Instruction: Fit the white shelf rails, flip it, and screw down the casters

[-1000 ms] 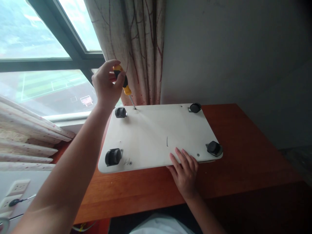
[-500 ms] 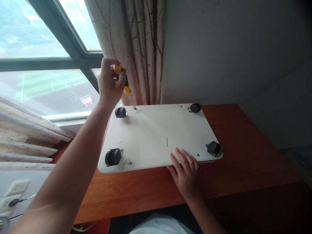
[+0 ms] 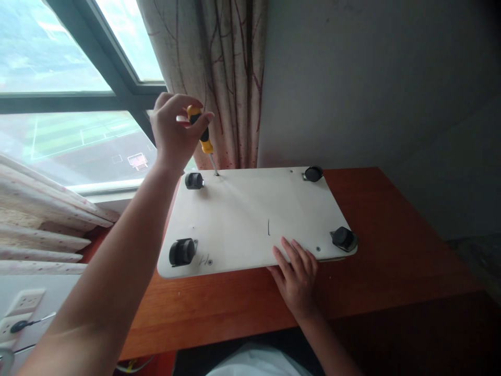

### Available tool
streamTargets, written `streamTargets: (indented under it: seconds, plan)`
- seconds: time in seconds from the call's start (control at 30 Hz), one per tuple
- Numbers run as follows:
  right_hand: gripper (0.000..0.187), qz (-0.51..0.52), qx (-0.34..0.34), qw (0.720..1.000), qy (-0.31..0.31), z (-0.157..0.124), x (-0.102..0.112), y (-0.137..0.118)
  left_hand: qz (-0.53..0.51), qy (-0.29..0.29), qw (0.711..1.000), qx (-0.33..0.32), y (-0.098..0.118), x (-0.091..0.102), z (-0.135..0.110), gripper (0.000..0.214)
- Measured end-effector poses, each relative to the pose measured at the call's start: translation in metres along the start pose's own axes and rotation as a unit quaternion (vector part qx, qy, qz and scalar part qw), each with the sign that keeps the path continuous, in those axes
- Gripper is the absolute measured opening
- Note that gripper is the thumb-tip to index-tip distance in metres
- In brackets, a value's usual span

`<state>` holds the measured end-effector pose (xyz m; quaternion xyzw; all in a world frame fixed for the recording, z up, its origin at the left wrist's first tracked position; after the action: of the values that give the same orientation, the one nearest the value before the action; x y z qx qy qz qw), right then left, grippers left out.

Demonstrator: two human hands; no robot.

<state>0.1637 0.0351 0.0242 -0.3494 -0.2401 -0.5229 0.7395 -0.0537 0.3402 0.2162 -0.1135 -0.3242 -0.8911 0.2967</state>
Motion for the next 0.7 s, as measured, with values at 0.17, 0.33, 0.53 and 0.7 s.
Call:
streamTargets:
  seconds: [0.17,0.33,0.53,0.7]
  plan:
    - [0.034,-0.001,-0.001,1.000,-0.003,0.001,0.001,0.000,0.009,-0.013,1.000,0.005,0.000,0.000,0.005,0.024]
    - [0.034,-0.008,0.002,1.000,-0.002,0.000,0.000,0.000,-0.042,-0.060,0.997,0.004,0.004,-0.001,-0.002,0.024]
    - [0.035,-0.011,0.000,1.000,-0.008,-0.002,-0.002,0.001,0.025,-0.042,0.998,0.026,0.011,0.000,-0.002,0.028]
    - [0.034,-0.010,0.002,1.000,-0.004,-0.001,-0.001,0.001,0.032,-0.060,0.998,0.015,0.007,-0.003,-0.003,0.030]
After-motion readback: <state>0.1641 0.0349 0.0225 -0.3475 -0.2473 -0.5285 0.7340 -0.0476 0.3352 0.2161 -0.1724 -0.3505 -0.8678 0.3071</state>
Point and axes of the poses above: each hand's wrist, its own z-axis towards the middle knuckle, its own x-axis out of the back of the hand, y = z × x, the point moved 2 cm from there along z, towards the middle knuckle, and after that the axes turned 1 degree about -y, right-handed, at the moved point
